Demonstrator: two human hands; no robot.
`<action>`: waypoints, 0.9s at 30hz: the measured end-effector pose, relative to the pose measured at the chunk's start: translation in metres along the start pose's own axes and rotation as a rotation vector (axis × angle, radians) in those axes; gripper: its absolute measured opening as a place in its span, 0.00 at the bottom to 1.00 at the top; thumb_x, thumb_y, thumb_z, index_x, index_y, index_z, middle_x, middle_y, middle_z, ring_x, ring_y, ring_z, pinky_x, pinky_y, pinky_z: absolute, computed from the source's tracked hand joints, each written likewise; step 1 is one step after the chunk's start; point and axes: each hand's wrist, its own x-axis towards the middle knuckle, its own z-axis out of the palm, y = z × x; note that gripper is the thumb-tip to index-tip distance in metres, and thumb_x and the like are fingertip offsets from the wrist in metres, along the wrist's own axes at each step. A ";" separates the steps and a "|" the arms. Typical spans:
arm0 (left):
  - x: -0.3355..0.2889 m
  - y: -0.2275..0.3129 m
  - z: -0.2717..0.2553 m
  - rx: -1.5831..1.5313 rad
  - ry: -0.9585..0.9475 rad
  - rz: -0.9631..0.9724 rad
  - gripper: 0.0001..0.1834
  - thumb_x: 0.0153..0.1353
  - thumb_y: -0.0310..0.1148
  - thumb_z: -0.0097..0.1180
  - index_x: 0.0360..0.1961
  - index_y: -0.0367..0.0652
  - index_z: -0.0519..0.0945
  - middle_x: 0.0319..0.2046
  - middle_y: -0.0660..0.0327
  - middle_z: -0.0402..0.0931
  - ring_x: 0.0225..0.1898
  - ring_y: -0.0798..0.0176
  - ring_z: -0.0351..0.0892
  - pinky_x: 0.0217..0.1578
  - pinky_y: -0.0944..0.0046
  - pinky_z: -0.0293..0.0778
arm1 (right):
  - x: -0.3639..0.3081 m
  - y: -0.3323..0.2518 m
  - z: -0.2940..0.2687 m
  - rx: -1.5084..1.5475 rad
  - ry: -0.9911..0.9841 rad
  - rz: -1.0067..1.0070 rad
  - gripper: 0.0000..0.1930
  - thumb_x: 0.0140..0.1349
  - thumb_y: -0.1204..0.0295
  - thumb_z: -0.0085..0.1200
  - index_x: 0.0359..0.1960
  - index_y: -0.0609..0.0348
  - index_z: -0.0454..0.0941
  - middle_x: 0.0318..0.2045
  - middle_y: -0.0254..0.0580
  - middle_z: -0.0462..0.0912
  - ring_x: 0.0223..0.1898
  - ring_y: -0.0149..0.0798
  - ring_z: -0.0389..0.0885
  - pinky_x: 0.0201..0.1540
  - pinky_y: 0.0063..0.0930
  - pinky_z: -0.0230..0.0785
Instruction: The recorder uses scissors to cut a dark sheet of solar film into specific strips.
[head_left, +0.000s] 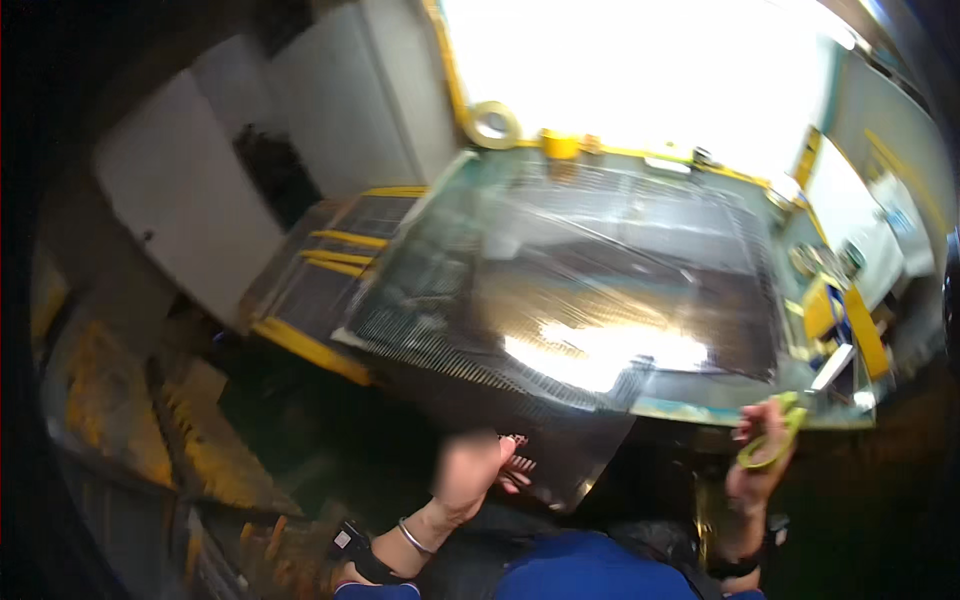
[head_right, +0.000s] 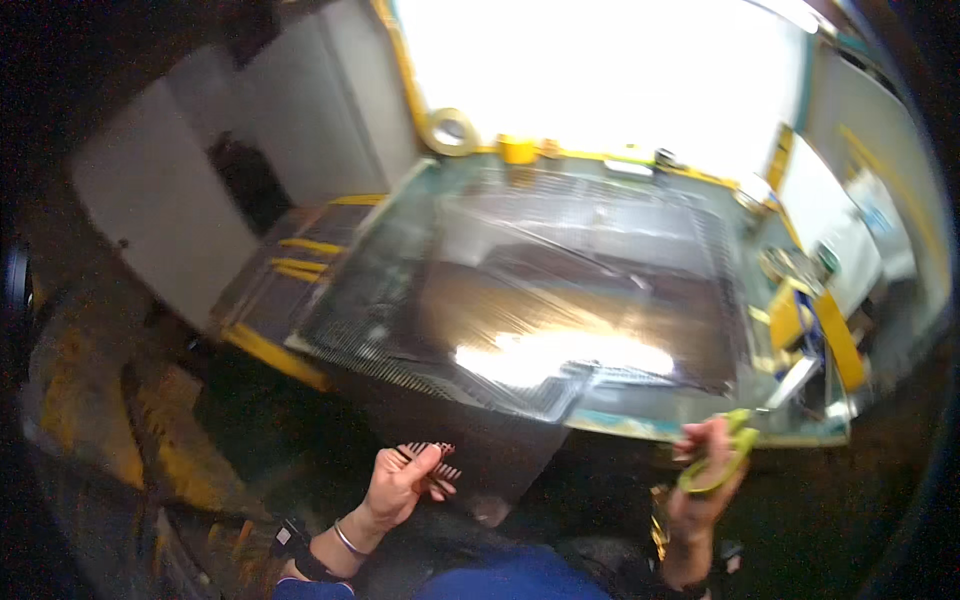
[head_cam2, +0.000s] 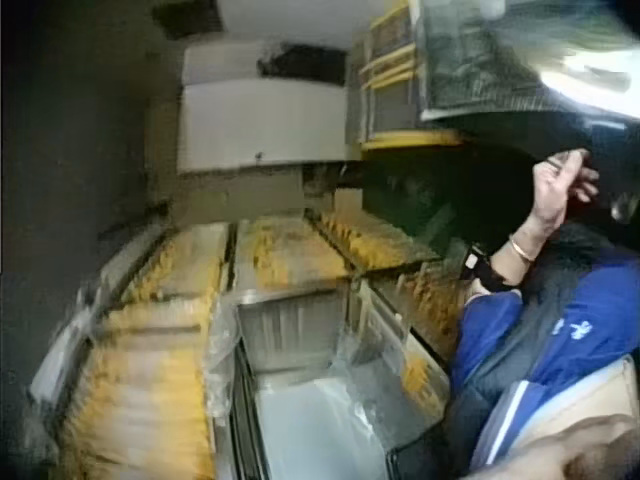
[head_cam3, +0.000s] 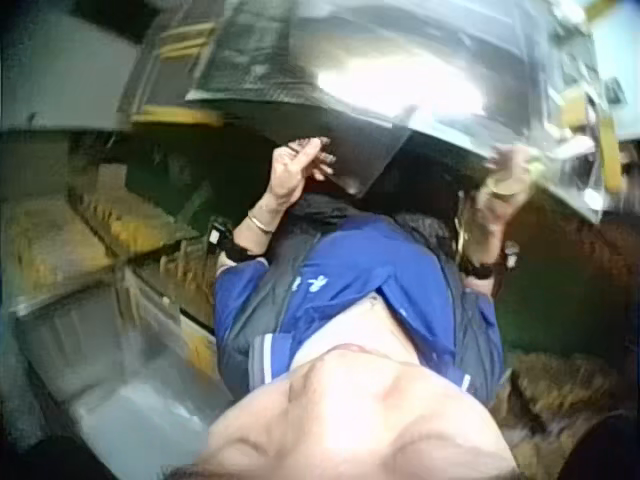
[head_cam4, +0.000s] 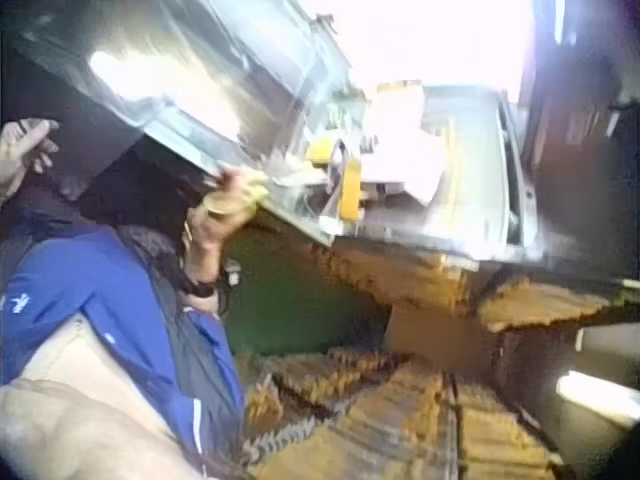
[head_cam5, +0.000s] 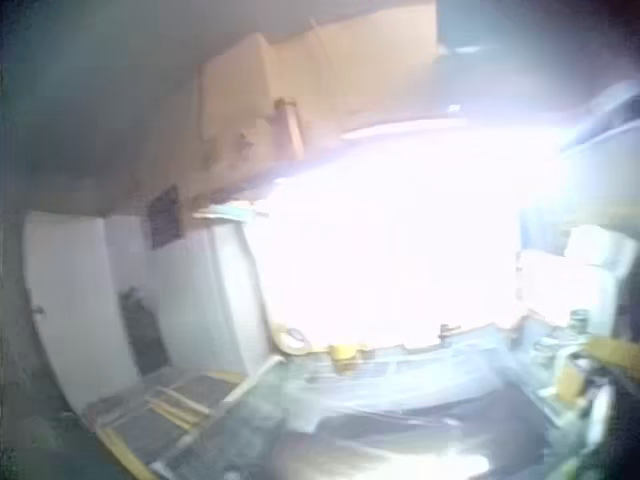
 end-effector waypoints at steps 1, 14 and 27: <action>0.003 -0.006 0.012 -0.026 -0.070 -0.023 0.10 0.60 0.32 0.49 0.35 0.34 0.77 0.24 0.54 0.78 0.23 0.63 0.79 0.20 0.72 0.75 | -0.011 0.003 0.001 0.065 -0.100 0.103 0.12 0.60 0.62 0.46 0.30 0.58 0.71 0.24 0.39 0.76 0.21 0.29 0.72 0.23 0.18 0.64; 0.049 -0.059 0.112 -0.153 -0.184 -0.311 0.08 0.58 0.33 0.50 0.34 0.40 0.75 0.26 0.60 0.75 0.26 0.67 0.75 0.26 0.69 0.72 | -0.107 0.039 -0.045 -0.002 -0.417 0.773 0.15 0.64 0.63 0.41 0.39 0.65 0.66 0.32 0.40 0.69 0.35 0.31 0.71 0.38 0.25 0.68; 0.057 -0.067 0.168 0.038 -0.362 -0.402 0.09 0.58 0.37 0.53 0.28 0.43 0.78 0.22 0.67 0.74 0.23 0.77 0.69 0.23 0.79 0.63 | -0.106 0.062 -0.022 -0.242 -0.363 0.373 0.19 0.66 0.56 0.31 0.43 0.61 0.61 0.35 0.40 0.67 0.38 0.32 0.64 0.42 0.28 0.58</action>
